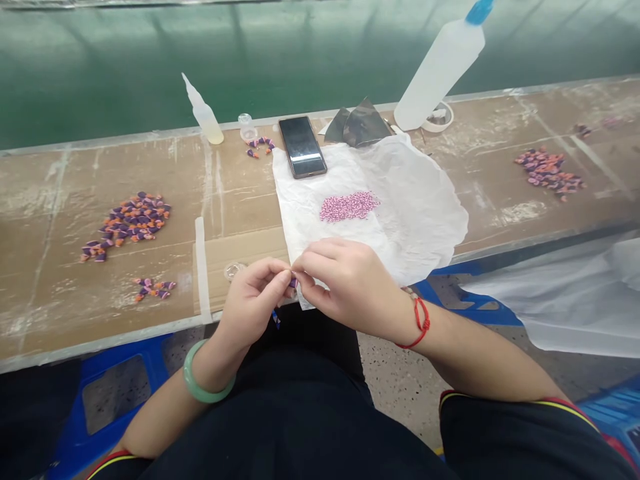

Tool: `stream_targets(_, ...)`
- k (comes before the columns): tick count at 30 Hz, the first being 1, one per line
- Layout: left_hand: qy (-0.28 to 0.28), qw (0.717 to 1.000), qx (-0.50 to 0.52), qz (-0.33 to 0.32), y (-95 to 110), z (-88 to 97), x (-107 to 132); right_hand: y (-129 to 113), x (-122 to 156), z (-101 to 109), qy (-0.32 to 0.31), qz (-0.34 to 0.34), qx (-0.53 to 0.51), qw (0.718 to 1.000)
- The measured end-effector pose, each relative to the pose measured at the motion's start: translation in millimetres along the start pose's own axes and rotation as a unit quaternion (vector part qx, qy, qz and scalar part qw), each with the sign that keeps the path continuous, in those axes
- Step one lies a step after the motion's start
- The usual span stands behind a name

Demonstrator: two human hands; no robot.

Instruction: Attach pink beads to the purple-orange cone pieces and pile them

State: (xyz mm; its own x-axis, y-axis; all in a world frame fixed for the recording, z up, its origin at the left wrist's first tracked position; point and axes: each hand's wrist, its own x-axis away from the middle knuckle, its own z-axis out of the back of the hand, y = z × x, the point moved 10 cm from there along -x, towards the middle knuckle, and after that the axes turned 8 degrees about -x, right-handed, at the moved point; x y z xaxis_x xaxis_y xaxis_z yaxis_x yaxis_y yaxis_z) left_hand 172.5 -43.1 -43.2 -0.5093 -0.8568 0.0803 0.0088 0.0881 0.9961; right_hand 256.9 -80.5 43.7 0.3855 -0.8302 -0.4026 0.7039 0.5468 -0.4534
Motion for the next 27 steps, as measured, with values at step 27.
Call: stream_targets(27,0.073,0.989,-0.104,-0.079,12.9,22.4,11.8,7.1,-14.0,-12.8,0.038,-0.066,-0.142,0.987)
